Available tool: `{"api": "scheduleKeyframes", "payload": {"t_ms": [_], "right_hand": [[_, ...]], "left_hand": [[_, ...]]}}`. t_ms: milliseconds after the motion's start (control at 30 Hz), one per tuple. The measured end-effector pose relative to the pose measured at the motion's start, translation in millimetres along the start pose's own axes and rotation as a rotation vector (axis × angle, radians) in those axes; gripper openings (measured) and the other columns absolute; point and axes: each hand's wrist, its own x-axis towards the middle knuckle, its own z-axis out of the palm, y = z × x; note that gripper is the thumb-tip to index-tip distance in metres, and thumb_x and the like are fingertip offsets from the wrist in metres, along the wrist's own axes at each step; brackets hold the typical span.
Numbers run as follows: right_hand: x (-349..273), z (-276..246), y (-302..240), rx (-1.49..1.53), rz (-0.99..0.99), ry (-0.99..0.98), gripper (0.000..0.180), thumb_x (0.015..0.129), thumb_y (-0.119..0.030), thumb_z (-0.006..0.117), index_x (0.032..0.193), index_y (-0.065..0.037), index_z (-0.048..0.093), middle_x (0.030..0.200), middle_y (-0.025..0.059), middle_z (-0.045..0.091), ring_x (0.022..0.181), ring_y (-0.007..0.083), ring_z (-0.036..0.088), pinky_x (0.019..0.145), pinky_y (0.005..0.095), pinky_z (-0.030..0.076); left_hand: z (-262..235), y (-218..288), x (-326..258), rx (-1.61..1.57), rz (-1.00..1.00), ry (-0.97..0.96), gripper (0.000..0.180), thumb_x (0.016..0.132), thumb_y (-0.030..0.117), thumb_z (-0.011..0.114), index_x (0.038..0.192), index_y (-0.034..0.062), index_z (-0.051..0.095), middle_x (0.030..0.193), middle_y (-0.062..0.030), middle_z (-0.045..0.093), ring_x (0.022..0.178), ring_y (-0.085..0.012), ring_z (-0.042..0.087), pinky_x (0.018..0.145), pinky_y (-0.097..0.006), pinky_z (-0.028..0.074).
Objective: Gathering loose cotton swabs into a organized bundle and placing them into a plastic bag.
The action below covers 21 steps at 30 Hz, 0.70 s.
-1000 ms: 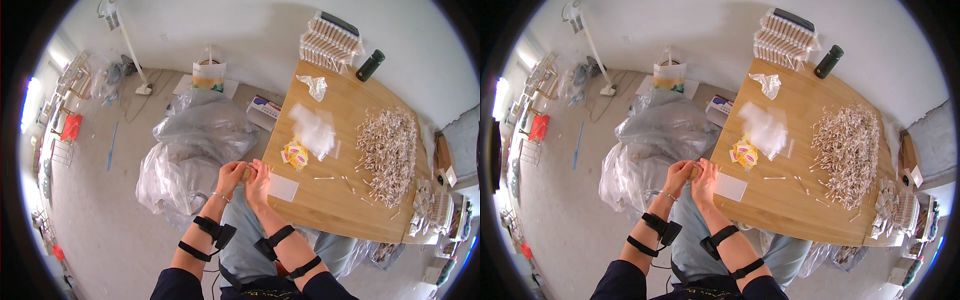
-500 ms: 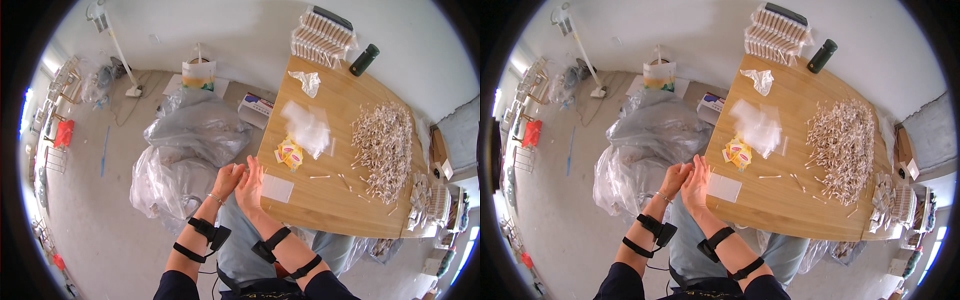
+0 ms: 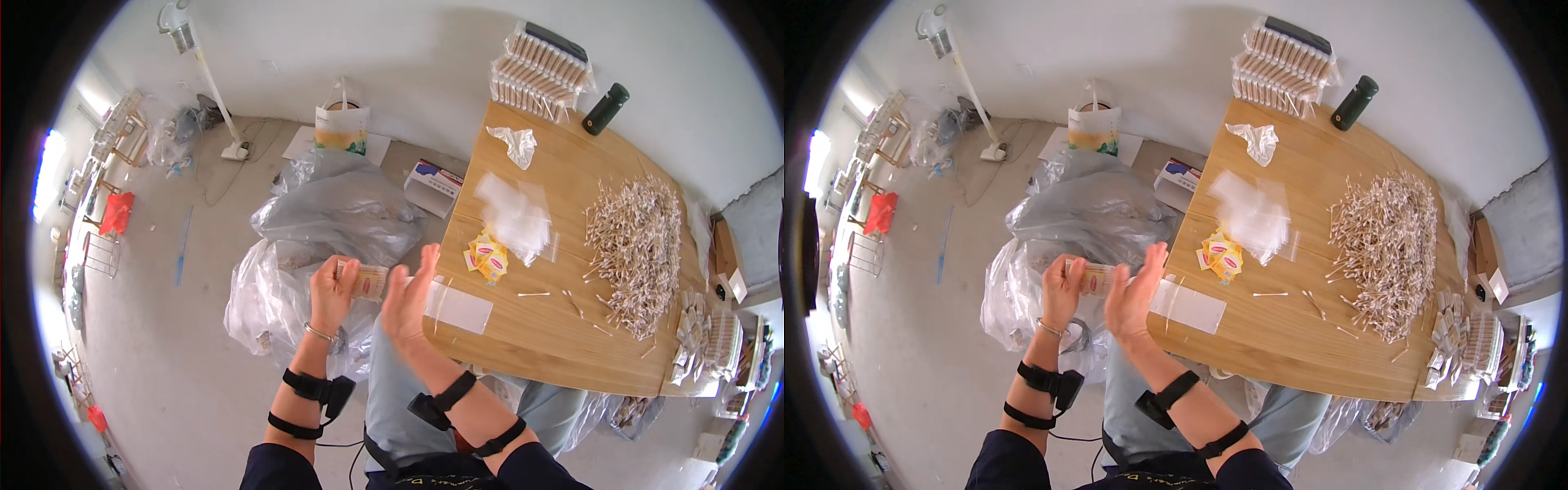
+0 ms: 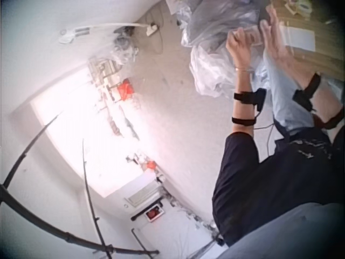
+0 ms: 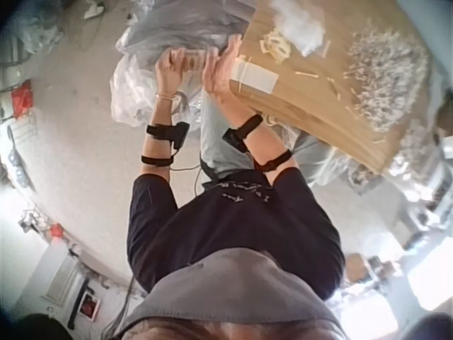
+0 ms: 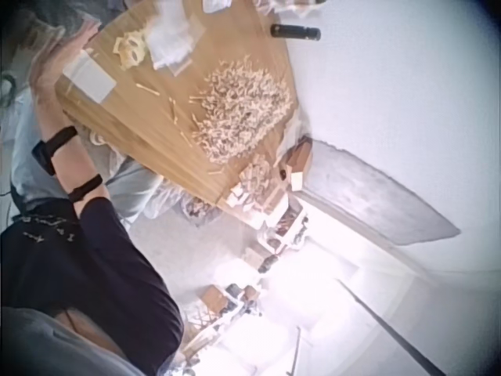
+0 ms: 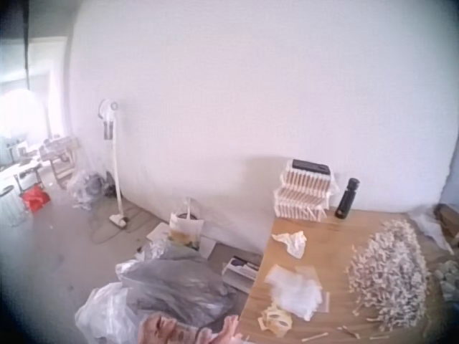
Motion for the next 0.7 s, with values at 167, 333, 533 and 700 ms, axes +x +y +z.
{"api": "scheduleKeyframes", "payload": {"t_ms": [167, 333, 533, 700], "right_hand": [[10.6, -46.1, -35.8, 0.771, 0.544, -0.286, 0.081, 0.097, -0.061, 0.026, 0.136, 0.009, 0.039, 0.142, 0.0244, 0.039, 0.135, 0.0329, 0.035, 0.112, 0.04, 0.027], [4.0, -116.6, -23.5, 0.675, 0.428, -0.335, 0.081, 0.097, -0.066, 0.022, 0.11, 0.003, 0.062, 0.109, 0.0155, 0.065, 0.103, 0.0276, 0.059, 0.087, 0.0401, 0.046], [-25.7, -186.3, -14.7, 0.067, 0.177, -0.13, 0.051, 0.103, -0.041, 0.028, 0.086, -0.004, 0.058, 0.08, 0.0218, 0.064, 0.076, 0.0427, 0.061, 0.069, 0.0467, 0.048], [-48.2, -269.9, -4.2, 0.027, 0.215, 0.017, 0.042, 0.101, -0.038, 0.037, 0.09, -0.004, 0.06, 0.084, 0.0232, 0.064, 0.082, 0.0441, 0.06, 0.07, 0.051, 0.047]], "left_hand": [[36.8, 43.5, -59.8, -0.069, 0.123, 0.186, 0.028, 0.097, 0.025, 0.058, 0.084, -0.0002, 0.06, 0.064, -0.0016, 0.057, 0.06, -0.0063, 0.048, 0.055, -0.024, 0.042], [91.8, 68.0, -104.7, -0.275, 0.195, 0.139, 0.026, 0.1, 0.023, 0.053, 0.086, 0.0022, 0.058, 0.07, 0.0025, 0.057, 0.062, -0.0039, 0.049, 0.055, -0.021, 0.041], [155.4, 69.0, -160.4, -0.688, 0.161, 0.127, 0.024, 0.102, 0.024, 0.05, 0.085, 0.0061, 0.055, 0.078, 0.0012, 0.059, 0.071, -0.005, 0.051, 0.064, -0.023, 0.045], [191.8, 81.8, -204.3, -0.85, 0.12, -0.281, 0.021, 0.102, 0.023, 0.05, 0.09, 0.0066, 0.055, 0.082, 0.0002, 0.061, 0.073, -0.0078, 0.055, 0.067, -0.023, 0.046]]}}
